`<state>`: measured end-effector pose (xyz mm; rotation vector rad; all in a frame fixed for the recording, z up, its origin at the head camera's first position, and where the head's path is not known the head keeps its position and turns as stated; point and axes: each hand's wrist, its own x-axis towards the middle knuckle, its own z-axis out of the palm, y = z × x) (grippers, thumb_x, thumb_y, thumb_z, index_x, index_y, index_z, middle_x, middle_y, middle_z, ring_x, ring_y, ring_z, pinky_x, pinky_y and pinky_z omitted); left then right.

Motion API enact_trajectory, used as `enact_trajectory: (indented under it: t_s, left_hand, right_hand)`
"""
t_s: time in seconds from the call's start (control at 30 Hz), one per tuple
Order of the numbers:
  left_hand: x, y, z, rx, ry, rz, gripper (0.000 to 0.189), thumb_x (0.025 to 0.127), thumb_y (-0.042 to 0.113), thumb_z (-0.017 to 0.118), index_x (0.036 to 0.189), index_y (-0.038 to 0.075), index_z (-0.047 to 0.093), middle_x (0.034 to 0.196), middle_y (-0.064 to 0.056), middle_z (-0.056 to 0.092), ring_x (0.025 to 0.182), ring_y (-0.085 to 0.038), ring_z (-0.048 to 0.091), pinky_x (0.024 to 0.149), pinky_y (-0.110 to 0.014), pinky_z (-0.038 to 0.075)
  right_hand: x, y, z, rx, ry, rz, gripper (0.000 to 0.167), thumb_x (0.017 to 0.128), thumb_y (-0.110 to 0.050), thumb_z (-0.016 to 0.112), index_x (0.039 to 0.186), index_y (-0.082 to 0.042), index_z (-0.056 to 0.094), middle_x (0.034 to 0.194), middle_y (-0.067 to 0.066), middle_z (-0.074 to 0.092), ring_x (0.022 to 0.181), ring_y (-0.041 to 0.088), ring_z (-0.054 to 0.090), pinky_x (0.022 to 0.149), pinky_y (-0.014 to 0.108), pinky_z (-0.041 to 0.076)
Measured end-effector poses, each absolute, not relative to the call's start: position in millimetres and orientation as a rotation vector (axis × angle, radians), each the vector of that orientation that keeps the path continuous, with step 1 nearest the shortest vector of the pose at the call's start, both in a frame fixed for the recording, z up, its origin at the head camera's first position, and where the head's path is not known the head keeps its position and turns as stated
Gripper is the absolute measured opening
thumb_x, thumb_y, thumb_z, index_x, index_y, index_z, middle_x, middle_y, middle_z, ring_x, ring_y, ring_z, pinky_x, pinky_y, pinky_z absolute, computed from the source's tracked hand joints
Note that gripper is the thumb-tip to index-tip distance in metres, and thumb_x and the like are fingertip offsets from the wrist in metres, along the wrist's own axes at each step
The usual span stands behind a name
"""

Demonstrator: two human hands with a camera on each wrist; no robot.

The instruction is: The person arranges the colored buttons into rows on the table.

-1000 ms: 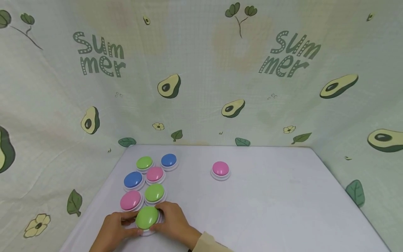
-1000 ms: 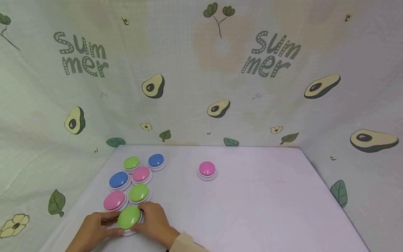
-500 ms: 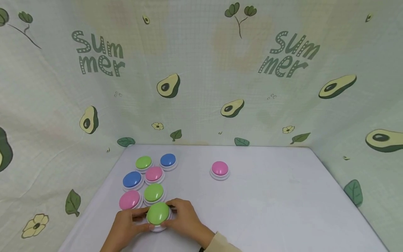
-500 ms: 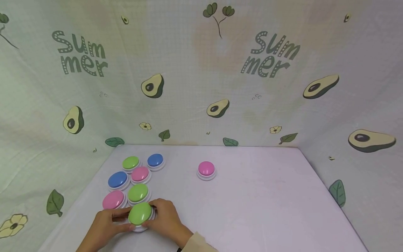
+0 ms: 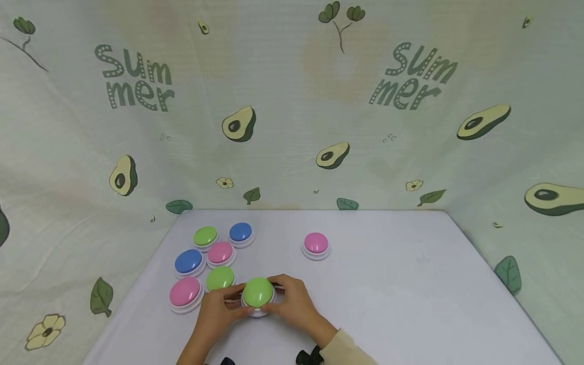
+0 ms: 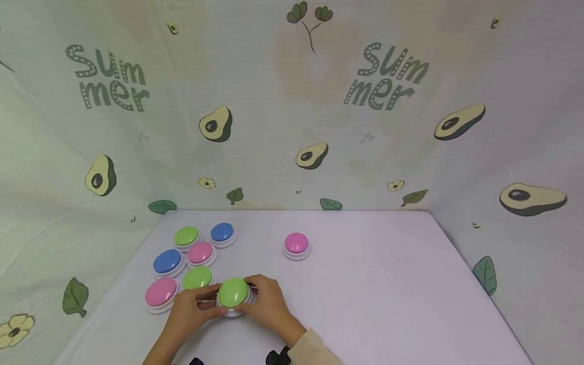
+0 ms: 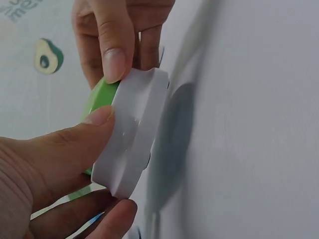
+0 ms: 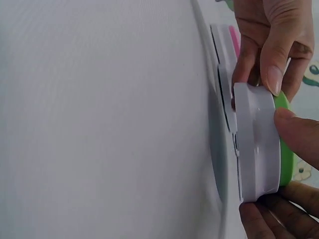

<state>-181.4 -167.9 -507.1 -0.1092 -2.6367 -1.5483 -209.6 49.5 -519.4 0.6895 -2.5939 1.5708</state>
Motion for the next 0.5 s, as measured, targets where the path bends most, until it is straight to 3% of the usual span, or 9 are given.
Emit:
enact_trajectory:
  t_s: [0.17,0.5]
  left_hand:
    - [-194.9,-145.7,-511.1,-0.160,-2.597,-1.574,0.060,0.069,0.006,0.098,0.123,-0.005,0.074,0.113,-0.021,0.076,0.103,-0.034,0.075,0.081,-0.029,0.064]
    - [-222.7,-102.5,-514.5,-0.252,-2.486,-1.669,0.058,0.070,0.001,0.096,0.124,-0.002,0.075,0.116,-0.022,0.075,0.110,-0.037,0.073,0.083,-0.025,0.062]
  right_hand:
    - [-214.5,69.7,-520.2,0.648,-2.552,1.602,0.061,0.077,-0.009,0.093,0.129,0.007,0.065,0.131,0.020,0.068,0.125,0.037,0.065,0.102,0.034,0.057]
    - [-222.8,107.0,-514.0,0.442,-2.463,1.640,0.065,0.075,-0.003,0.094,0.132,0.007,0.065,0.134,0.023,0.067,0.128,0.042,0.062,0.104,0.038,0.055]
